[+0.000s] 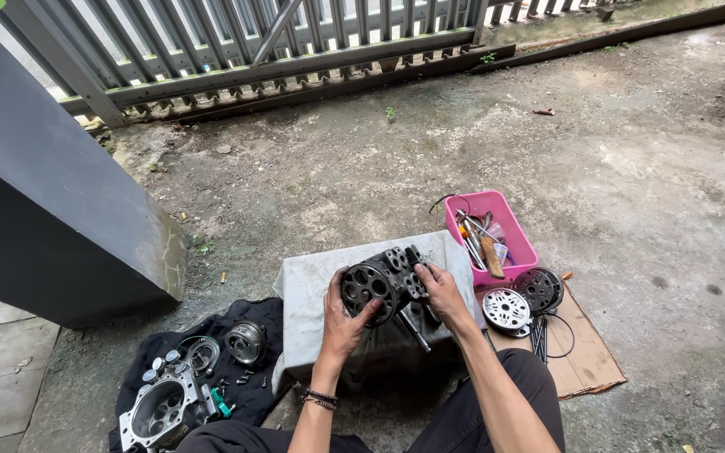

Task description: Disassembling a mechanical compressor by removing the internal valve plate and pistons

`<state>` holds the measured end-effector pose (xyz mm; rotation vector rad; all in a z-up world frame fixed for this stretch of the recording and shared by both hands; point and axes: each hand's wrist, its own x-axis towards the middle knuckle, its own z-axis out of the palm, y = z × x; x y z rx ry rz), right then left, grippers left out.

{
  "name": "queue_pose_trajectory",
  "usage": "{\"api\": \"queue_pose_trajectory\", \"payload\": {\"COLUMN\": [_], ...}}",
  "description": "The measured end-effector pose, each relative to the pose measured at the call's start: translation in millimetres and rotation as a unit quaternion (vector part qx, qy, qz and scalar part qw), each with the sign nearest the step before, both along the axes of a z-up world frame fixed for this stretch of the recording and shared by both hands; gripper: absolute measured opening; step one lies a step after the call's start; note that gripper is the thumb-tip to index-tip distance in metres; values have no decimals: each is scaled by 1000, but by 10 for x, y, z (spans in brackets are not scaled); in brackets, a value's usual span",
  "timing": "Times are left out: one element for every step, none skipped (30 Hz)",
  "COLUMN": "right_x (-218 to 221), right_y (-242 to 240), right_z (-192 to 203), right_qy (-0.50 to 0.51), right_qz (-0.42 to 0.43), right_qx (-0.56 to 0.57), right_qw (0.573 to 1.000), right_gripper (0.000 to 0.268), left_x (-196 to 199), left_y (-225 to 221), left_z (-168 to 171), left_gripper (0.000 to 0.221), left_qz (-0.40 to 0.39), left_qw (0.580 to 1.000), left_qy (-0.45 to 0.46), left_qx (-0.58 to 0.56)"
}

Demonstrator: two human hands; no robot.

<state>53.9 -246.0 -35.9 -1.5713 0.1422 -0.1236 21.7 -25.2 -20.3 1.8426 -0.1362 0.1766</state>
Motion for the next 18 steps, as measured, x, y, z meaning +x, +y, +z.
{"api": "queue_pose_trajectory", "payload": {"right_x": [119, 239, 367, 468, 561, 655, 707, 761, 820, 852, 869, 887, 885, 884, 866, 844, 827, 809], "right_y": [-72, -144, -227, -300, -387, -477, -529, -582, -626, -646, -653, -661, -654, -648, -650, -638, -624, -610], "right_z": [-216, -430, -636, -819, -1002, -1186, -1302, -1417, -1533, -1552, -1581, -1611, -1596, -1582, -1577, -1511, -1444, -1375], "right_qy": [0, 33, 65, 64, 70, 75, 75, 73, 71, 71, 71, 72, 72, 71, 70, 70, 72, 73], "right_qz": [2, 4, 5, 6, 9, 13, 12, 15, 18, 18, 21, 23, 23, 24, 23, 23, 29, 35], "right_qx": [-1, 44, 88, 86, 83, 79, 79, 70, 62, 62, 60, 59, 58, 63, 68, 67, 59, 51], "right_qw": [1000, 998, 994, 994, 994, 994, 994, 995, 995, 995, 995, 995, 995, 995, 995, 995, 995, 995], "right_gripper": [28, 32, 40, 40, 41, 41, 41, 42, 43, 43, 44, 46, 46, 44, 42, 42, 41, 40], "left_x": [-6, -12, -7, -12, -19, -26, -11, 5, 21, 28, 20, 13, 3, -8, -31, -46, -57, -68], "left_y": [0, -1, -11, -8, -17, -28, -30, -33, -31, -41, -42, -44, -48, -51, -61, -66, -70, -75], "left_z": [23, 47, 76, 89, 99, 108, 73, 38, 3, -5, -18, -31, -18, -7, -5, 23, 54, 87], "left_gripper": [95, 94, 94, 94, 93, 92, 92, 92, 91, 91, 92, 93, 93, 91, 90, 90, 89, 87], "left_qz": [2, 1, -1, -1, 5, 11, 11, 13, 16, 16, 20, 24, 25, 20, 15, 15, 10, 6], "left_qw": [1000, 1000, 1000, 1000, 1000, 999, 999, 999, 999, 999, 999, 999, 999, 999, 999, 999, 999, 999], "left_qy": [0, 0, -1, -1, -7, -12, -13, -16, -19, -19, -21, -23, -23, -28, -32, -32, -33, -34], "left_qx": [-1, 4, 8, 7, 19, 32, 31, 30, 29, 28, 21, 13, 13, -1, -16, -16, -29, -41]}}
